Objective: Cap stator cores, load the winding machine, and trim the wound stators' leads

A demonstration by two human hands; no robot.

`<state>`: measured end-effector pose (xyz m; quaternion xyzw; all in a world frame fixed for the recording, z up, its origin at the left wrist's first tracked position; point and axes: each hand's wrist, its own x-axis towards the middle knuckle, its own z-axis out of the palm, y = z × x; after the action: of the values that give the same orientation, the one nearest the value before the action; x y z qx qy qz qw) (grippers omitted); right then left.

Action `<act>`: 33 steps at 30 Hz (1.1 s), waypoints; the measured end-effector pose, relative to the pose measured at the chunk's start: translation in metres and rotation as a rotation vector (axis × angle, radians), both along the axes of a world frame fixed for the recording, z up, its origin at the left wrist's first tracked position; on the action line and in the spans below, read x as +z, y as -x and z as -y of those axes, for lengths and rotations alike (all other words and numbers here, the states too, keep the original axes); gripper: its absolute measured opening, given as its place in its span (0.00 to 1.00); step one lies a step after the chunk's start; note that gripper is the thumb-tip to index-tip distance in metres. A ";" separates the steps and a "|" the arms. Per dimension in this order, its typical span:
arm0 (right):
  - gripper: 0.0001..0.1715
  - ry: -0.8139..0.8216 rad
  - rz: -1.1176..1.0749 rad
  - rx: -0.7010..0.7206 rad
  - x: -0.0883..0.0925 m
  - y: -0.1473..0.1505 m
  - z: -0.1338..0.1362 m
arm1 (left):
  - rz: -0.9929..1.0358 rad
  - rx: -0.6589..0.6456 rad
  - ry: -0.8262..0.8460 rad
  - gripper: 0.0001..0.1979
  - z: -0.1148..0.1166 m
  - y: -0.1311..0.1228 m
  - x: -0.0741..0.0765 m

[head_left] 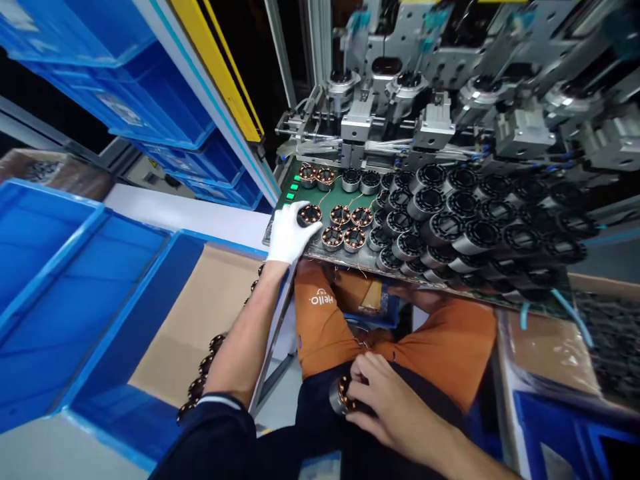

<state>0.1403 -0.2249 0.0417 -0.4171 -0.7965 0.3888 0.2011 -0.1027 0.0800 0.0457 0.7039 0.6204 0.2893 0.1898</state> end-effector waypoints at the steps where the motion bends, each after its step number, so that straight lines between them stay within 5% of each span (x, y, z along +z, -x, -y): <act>1: 0.17 -0.005 -0.006 -0.009 -0.003 -0.005 0.005 | -0.015 -0.017 0.008 0.28 -0.008 -0.003 -0.001; 5: 0.13 -0.027 0.033 -0.079 -0.002 -0.033 0.012 | -0.043 0.014 -0.018 0.38 0.003 -0.001 0.010; 9: 0.12 -0.044 0.082 -0.155 0.015 -0.068 0.001 | 0.045 0.005 -0.122 0.41 0.087 0.000 0.028; 13: 0.06 -0.137 0.139 -0.077 0.049 -0.091 -0.031 | 0.326 -0.575 0.596 0.58 0.184 -0.035 0.027; 15: 0.02 -0.223 0.151 -0.007 0.068 -0.094 -0.050 | 0.503 -0.708 0.770 0.67 0.211 -0.062 0.026; 19: 0.17 -0.403 0.003 -0.042 0.095 -0.094 -0.072 | 0.835 -0.483 0.702 0.53 0.217 -0.098 0.045; 23: 0.35 -0.581 0.120 -0.036 0.106 -0.104 -0.077 | 0.902 -0.357 0.705 0.45 0.207 -0.101 0.069; 28: 0.18 -0.843 0.105 -0.028 0.103 -0.121 -0.080 | 1.044 -0.333 0.892 0.45 0.213 -0.104 0.070; 31: 0.08 -0.715 -0.012 -0.043 0.100 -0.122 -0.074 | 0.994 -0.342 0.863 0.30 0.211 -0.114 0.064; 33: 0.06 -0.494 -0.302 -0.096 0.097 -0.110 -0.066 | 0.926 -0.364 0.717 0.25 0.209 -0.122 0.060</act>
<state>0.2501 -0.1593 0.1383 -0.3301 -0.8075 0.2309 0.4309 0.0194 -0.1287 0.1053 0.4923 0.4020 0.3013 0.7108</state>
